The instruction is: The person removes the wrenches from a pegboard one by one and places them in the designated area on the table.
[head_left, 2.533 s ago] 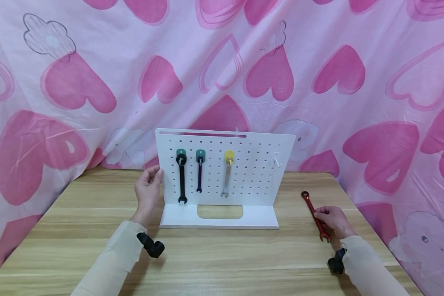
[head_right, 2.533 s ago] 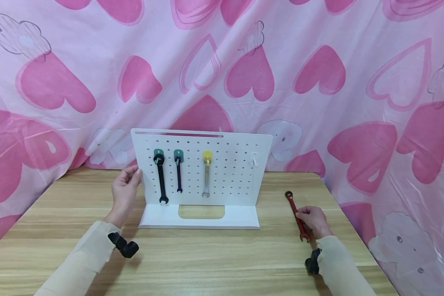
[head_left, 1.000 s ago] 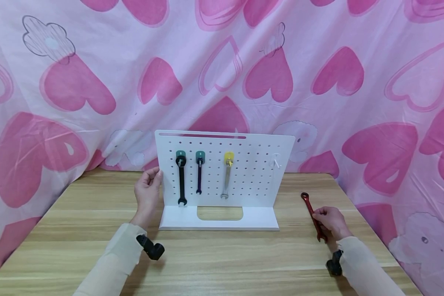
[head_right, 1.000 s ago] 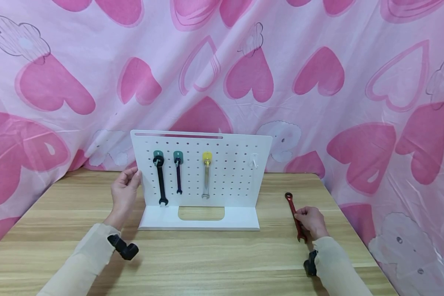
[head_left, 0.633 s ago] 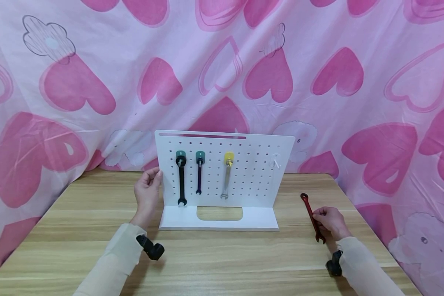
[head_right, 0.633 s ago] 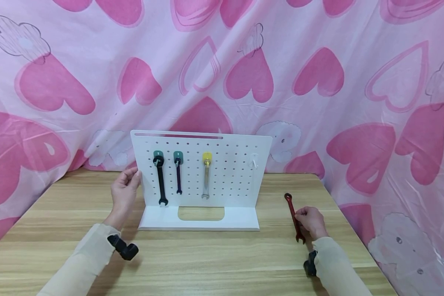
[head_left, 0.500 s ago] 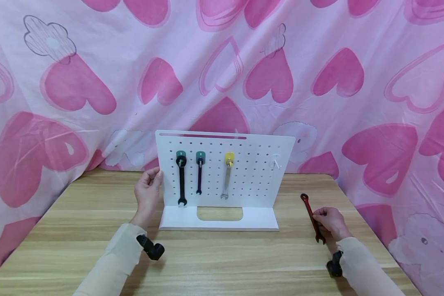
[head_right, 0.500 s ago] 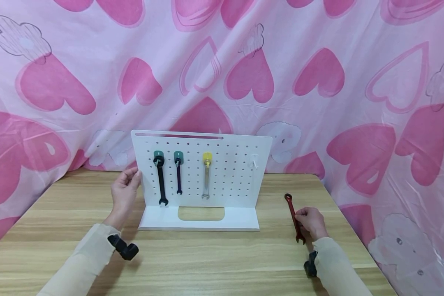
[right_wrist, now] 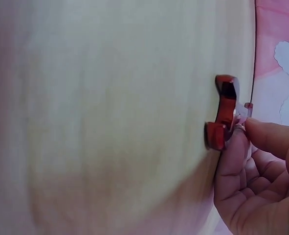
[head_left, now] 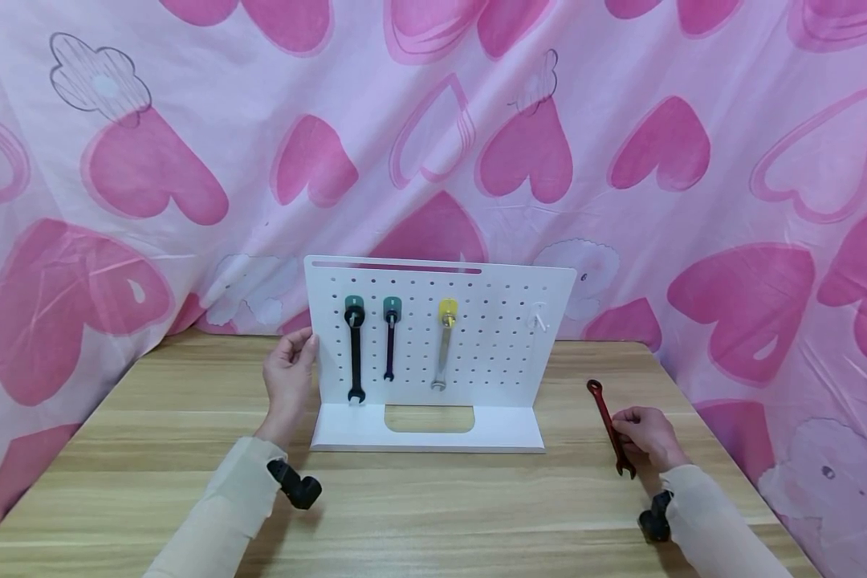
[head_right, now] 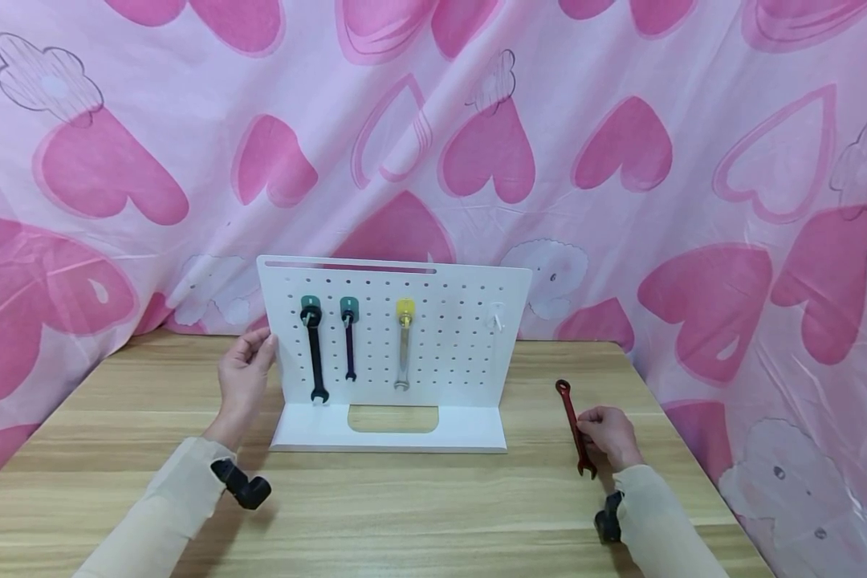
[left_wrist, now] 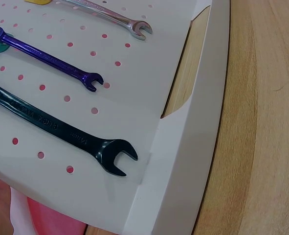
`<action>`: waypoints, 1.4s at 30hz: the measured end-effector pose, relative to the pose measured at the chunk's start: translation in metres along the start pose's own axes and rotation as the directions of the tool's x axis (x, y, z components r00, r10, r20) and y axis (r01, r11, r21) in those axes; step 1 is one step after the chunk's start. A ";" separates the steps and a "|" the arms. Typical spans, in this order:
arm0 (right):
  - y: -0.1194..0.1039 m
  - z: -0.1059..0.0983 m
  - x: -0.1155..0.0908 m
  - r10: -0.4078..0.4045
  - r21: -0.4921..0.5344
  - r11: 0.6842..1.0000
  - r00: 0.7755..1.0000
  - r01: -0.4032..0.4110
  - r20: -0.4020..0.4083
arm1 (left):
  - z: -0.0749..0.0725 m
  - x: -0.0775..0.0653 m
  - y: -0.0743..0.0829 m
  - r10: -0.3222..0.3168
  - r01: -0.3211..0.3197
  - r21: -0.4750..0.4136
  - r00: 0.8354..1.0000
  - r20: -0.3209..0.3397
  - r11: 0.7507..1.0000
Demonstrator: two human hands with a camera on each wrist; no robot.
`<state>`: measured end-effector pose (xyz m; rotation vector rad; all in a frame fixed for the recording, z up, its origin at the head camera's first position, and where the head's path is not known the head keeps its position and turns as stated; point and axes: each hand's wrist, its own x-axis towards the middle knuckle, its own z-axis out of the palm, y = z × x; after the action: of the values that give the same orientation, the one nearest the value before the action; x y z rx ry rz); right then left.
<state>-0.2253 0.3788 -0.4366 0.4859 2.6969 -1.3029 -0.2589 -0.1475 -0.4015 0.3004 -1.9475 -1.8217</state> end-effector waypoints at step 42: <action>-0.069 0.072 -0.012 -0.298 0.393 0.847 0.932 0.358 -0.208 | 0.000 0.000 0.001 -0.020 0.020 0.022 1.000 -0.005 1.000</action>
<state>-0.2397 0.2804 -0.4274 0.1462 2.6836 -2.0481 -0.2585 -0.1473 -0.4006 0.3328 -1.9698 -1.8112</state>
